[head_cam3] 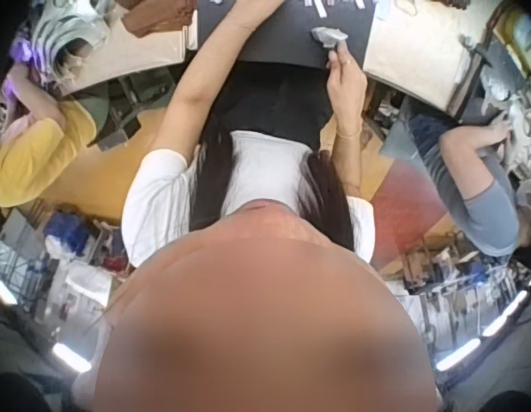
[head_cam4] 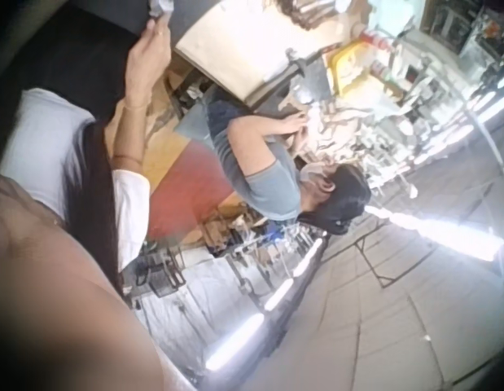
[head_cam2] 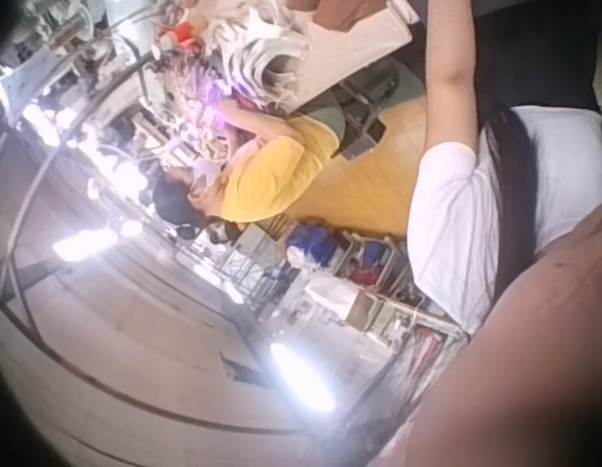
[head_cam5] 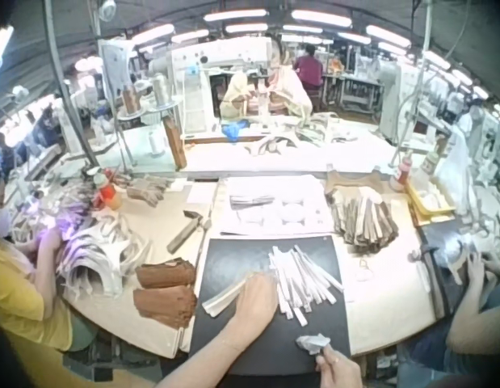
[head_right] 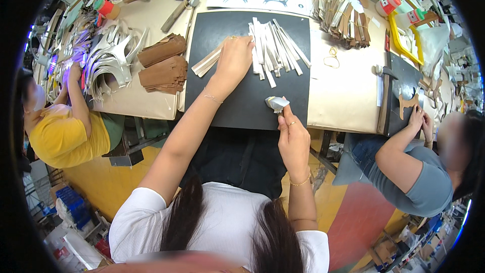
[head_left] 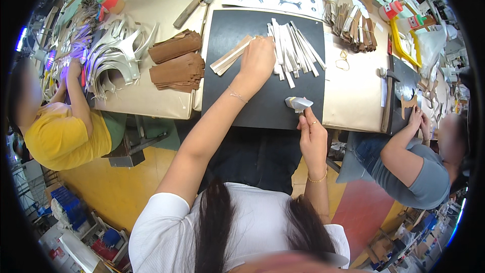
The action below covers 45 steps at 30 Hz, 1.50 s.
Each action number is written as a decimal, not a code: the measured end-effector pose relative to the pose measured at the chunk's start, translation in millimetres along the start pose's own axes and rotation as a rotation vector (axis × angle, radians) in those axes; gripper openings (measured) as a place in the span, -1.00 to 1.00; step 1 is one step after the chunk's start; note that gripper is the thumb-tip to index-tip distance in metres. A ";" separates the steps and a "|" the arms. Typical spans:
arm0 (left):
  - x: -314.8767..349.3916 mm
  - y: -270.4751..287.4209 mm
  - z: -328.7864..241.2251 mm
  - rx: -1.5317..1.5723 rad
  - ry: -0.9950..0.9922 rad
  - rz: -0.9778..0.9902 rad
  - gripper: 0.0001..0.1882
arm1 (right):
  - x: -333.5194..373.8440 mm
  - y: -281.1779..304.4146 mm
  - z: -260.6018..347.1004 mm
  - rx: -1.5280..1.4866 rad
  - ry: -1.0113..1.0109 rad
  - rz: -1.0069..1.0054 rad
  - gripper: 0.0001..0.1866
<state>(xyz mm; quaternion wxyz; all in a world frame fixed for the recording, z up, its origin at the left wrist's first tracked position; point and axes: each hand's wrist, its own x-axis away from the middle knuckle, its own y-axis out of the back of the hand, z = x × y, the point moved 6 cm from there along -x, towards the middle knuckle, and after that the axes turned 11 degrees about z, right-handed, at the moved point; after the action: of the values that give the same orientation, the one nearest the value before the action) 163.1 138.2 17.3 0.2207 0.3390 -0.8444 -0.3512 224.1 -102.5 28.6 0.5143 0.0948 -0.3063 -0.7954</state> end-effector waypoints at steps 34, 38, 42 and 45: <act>75.6 79.1 35.6 0.191 -0.242 0.588 -0.63 | -9.6 -8.9 29.6 0.002 0.105 0.020 -0.57; 93.9 32.8 23.4 0.317 -0.059 0.562 -0.81 | -9.9 -2.5 28.2 0.007 0.063 -0.006 -0.58; 104.4 1.8 7.8 0.218 -0.199 0.228 -0.74 | -9.7 0.2 28.1 0.036 0.083 -0.020 -0.59; 107.1 -6.0 8.0 0.104 -0.228 0.076 -0.72 | -11.9 -1.7 30.8 0.110 0.123 -0.032 -0.56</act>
<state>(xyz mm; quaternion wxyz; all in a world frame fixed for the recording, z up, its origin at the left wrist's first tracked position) 88.7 60.7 22.0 0.1187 0.2754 -0.8934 -0.3347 213.8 -79.7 50.1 0.5136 0.1765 -0.3158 -0.7780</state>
